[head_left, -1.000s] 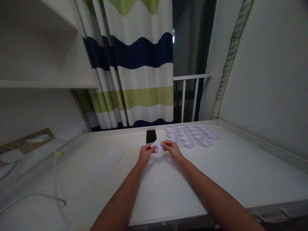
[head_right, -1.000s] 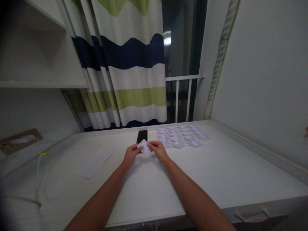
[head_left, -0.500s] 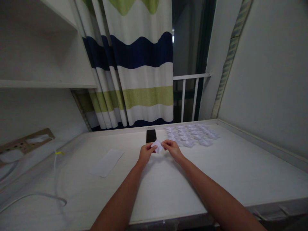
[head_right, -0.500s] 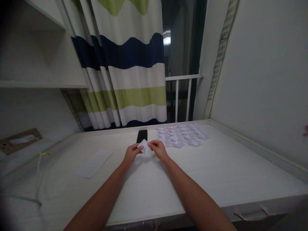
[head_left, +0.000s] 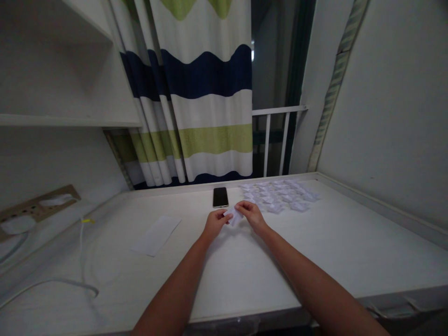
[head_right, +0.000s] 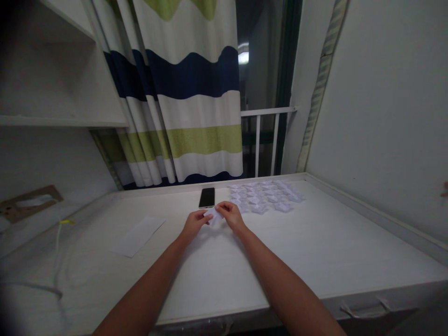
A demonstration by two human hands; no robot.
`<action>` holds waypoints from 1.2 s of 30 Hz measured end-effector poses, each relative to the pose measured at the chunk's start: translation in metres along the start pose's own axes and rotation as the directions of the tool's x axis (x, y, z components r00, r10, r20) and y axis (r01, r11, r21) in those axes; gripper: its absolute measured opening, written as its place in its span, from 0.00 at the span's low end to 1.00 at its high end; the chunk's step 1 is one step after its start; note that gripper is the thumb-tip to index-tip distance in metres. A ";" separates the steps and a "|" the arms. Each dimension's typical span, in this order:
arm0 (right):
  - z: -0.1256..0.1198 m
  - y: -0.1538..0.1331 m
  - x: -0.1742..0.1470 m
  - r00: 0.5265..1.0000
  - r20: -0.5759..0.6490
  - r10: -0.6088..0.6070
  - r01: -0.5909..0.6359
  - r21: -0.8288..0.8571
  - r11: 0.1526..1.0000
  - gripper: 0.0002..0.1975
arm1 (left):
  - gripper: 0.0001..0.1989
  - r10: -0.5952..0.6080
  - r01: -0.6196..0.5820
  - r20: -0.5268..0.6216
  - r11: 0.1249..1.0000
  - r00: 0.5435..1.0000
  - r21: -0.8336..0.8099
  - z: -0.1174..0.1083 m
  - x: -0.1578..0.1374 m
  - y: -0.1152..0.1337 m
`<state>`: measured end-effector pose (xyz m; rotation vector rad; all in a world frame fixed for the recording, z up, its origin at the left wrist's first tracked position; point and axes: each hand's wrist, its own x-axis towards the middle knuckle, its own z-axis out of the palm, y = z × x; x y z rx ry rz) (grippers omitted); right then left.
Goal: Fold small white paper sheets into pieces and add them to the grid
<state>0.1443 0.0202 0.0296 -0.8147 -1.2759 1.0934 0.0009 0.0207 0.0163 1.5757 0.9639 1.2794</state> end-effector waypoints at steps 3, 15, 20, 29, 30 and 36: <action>0.000 -0.001 -0.001 1.000 -0.009 -0.008 0.008 0.000 1.000 0.09 | 0.10 0.006 -0.006 0.022 0.999 1.000 0.038 0.000 -0.001 0.000; -0.001 0.007 0.002 0.997 -0.041 -0.064 0.060 -0.094 0.994 0.11 | 0.10 0.021 -0.020 -0.022 0.999 1.000 0.051 0.003 -0.002 0.005; 0.000 0.016 0.003 0.984 -0.099 -0.145 0.106 -0.322 0.941 0.16 | 0.12 0.053 -0.050 -0.094 0.998 0.994 0.032 0.000 0.001 0.001; 0.002 0.020 -0.001 0.990 0.132 -0.039 0.071 -0.247 0.966 0.12 | 0.12 0.056 -0.050 -0.104 0.997 0.993 0.060 -0.001 -0.002 0.002; 0.002 0.021 -0.001 0.990 0.137 -0.037 0.068 -0.229 0.971 0.12 | 0.13 0.050 -0.044 -0.103 0.997 0.993 0.056 -0.001 -0.002 0.003; 0.001 0.026 0.001 0.990 0.135 -0.049 0.079 -0.221 0.972 0.10 | 0.14 0.026 -0.022 -0.065 0.998 0.998 0.051 0.001 -0.002 0.004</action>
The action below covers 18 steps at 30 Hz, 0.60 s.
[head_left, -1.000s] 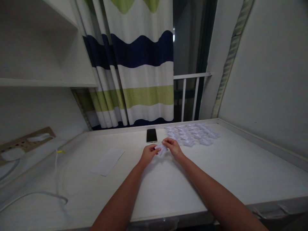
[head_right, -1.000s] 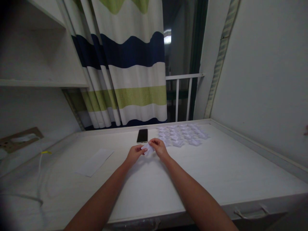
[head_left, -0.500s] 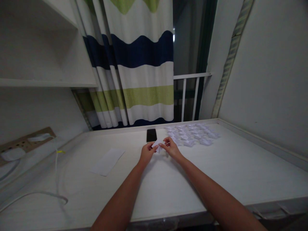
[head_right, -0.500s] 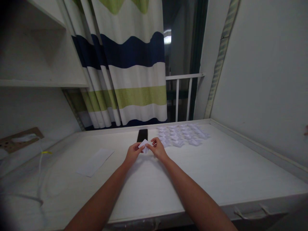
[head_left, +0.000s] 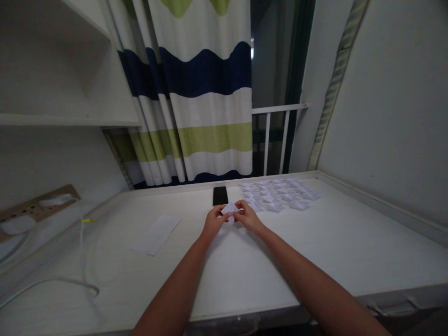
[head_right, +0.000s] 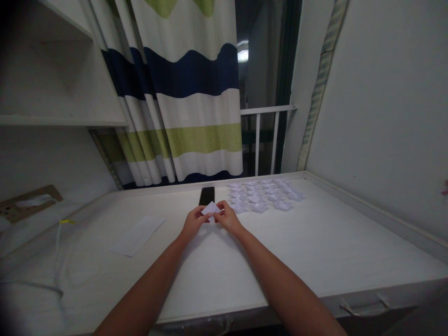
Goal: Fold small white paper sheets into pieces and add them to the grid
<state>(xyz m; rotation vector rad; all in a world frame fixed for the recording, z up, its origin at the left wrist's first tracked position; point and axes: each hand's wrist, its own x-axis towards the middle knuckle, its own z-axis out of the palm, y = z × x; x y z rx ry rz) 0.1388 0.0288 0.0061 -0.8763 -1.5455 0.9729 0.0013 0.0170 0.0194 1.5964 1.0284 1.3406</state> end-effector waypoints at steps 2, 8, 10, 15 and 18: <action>0.000 0.002 0.000 1.000 0.003 -0.009 0.009 -0.008 1.000 0.10 | 0.15 0.002 -0.002 0.019 1.000 1.000 0.020 0.000 0.000 -0.002; 0.000 0.000 0.000 1.000 -0.030 0.000 -0.001 -0.048 0.999 0.13 | 0.14 0.034 -0.035 0.017 0.997 0.999 0.074 0.000 0.001 -0.006; 0.000 -0.002 -0.001 0.994 -0.106 -0.002 -0.014 -0.148 0.989 0.16 | 0.13 0.047 -0.047 0.004 0.995 0.999 0.088 -0.001 0.001 -0.005; -0.002 -0.008 -0.003 0.996 -0.077 -0.046 0.011 -0.405 0.914 0.08 | 0.10 0.051 -0.048 -0.026 0.993 0.998 0.111 -0.002 0.000 -0.004; -0.002 -0.012 -0.005 0.998 0.043 -0.041 0.055 -0.441 0.896 0.10 | 0.10 0.049 -0.043 -0.034 0.989 0.998 0.145 -0.003 0.000 -0.006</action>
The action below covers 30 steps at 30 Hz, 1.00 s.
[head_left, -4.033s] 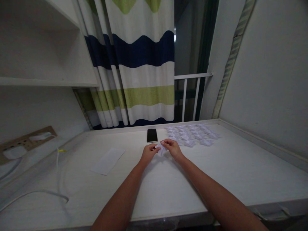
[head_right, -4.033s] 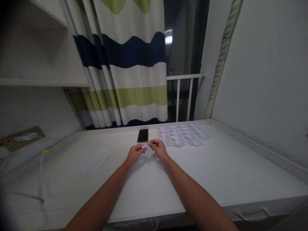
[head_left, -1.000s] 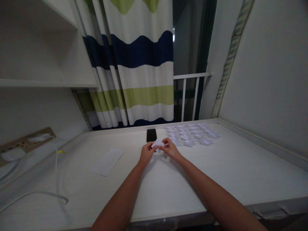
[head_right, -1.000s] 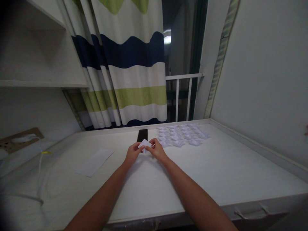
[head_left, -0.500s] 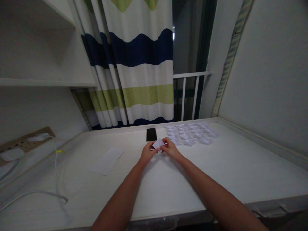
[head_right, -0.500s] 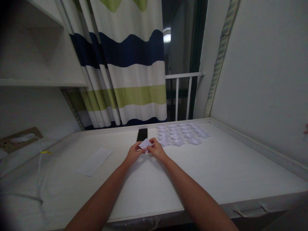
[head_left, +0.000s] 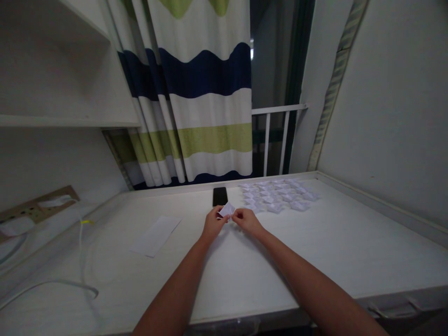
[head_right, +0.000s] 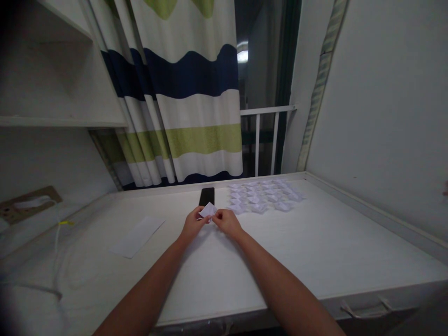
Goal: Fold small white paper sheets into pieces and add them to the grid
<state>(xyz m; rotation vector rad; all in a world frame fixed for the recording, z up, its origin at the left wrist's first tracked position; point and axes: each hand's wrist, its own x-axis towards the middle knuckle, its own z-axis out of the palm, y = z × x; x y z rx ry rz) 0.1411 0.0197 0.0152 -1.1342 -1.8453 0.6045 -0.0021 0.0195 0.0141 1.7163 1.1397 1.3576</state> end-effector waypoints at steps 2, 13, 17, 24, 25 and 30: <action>0.000 -0.003 -0.001 0.999 0.002 -0.050 0.050 -0.006 0.999 0.10 | 0.10 0.010 -0.010 0.000 1.000 1.000 0.013 0.000 0.000 -0.002; 0.005 -0.008 -0.004 0.996 -0.068 -0.063 0.061 -0.038 0.997 0.12 | 0.10 0.102 -0.097 -0.048 0.990 0.994 0.098 0.002 -0.003 -0.001; 0.006 -0.006 -0.003 0.996 -0.061 -0.067 0.068 0.008 0.998 0.12 | 0.09 0.078 -0.076 -0.027 0.995 0.997 0.062 0.002 -0.004 0.002; -0.001 -0.005 -0.001 0.989 -0.137 -0.059 0.068 0.064 0.996 0.06 | 0.09 0.018 -0.020 -0.050 0.999 0.999 -0.047 -0.001 0.002 -0.001; -0.002 -0.004 -0.001 0.984 -0.174 -0.047 0.061 0.073 0.995 0.06 | 0.09 0.016 -0.018 -0.046 0.998 0.999 -0.055 -0.001 0.002 -0.001; -0.004 0.001 0.003 0.963 -0.267 -0.036 0.063 0.093 0.994 0.07 | 0.12 -0.011 0.008 -0.022 0.992 1.000 -0.126 0.001 0.000 0.003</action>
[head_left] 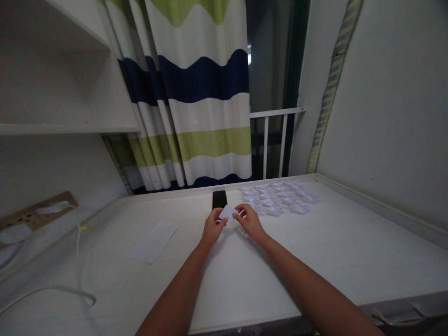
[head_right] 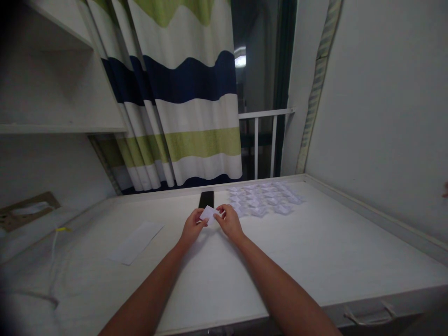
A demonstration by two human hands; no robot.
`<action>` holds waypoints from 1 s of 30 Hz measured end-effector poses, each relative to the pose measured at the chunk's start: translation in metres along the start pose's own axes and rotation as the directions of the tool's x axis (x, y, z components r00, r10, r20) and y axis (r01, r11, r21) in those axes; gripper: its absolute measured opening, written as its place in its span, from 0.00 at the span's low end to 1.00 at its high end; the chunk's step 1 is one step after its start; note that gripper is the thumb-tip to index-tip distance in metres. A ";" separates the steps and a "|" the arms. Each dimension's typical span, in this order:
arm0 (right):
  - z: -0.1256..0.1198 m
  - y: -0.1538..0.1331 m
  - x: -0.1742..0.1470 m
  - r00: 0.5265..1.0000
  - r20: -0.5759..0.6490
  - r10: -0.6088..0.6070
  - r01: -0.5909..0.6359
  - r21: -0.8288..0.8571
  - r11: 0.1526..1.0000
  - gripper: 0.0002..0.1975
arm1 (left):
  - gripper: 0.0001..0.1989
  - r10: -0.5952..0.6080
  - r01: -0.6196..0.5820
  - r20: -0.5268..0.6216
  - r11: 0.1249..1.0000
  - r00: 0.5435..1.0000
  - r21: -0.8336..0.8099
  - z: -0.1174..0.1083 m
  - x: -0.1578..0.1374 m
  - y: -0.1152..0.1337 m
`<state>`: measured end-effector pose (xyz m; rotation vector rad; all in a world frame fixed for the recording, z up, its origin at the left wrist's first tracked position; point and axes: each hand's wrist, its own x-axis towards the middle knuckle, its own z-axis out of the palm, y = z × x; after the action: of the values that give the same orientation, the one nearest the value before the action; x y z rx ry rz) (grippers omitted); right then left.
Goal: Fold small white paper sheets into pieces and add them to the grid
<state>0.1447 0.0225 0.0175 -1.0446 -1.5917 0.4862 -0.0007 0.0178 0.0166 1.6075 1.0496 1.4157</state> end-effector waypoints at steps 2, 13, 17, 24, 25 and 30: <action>0.000 0.001 0.001 1.000 0.007 -0.003 0.003 -0.006 1.000 0.04 | 0.12 -0.002 0.002 -0.005 1.000 1.000 -0.019 0.000 0.000 0.001; -0.001 -0.001 0.001 0.999 0.027 -0.031 0.031 0.027 0.999 0.04 | 0.15 -0.258 0.262 0.045 0.947 0.965 -0.187 -0.001 0.000 0.003; -0.001 -0.001 0.001 0.998 0.025 -0.051 0.051 0.010 0.999 0.03 | 0.12 -0.350 0.359 0.098 0.842 0.931 -0.403 -0.003 0.001 0.006; 0.000 -0.003 0.000 0.996 0.083 -0.037 0.035 0.030 0.999 0.10 | 0.10 -0.334 0.304 0.031 0.809 0.942 -0.503 -0.005 0.005 0.003; 0.001 -0.003 0.000 0.995 0.085 -0.042 0.039 0.028 0.999 0.11 | 0.11 -0.331 0.297 0.015 0.825 0.943 -0.482 -0.005 0.005 0.002; 0.001 -0.003 -0.002 0.990 0.117 -0.083 0.082 0.012 0.997 0.11 | 0.13 -0.281 0.250 -0.039 0.903 0.959 -0.350 -0.003 0.006 -0.004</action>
<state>0.1425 0.0197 0.0179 -0.9550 -1.7285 0.5046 -0.0039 0.0252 0.0160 1.1148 0.9672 1.4016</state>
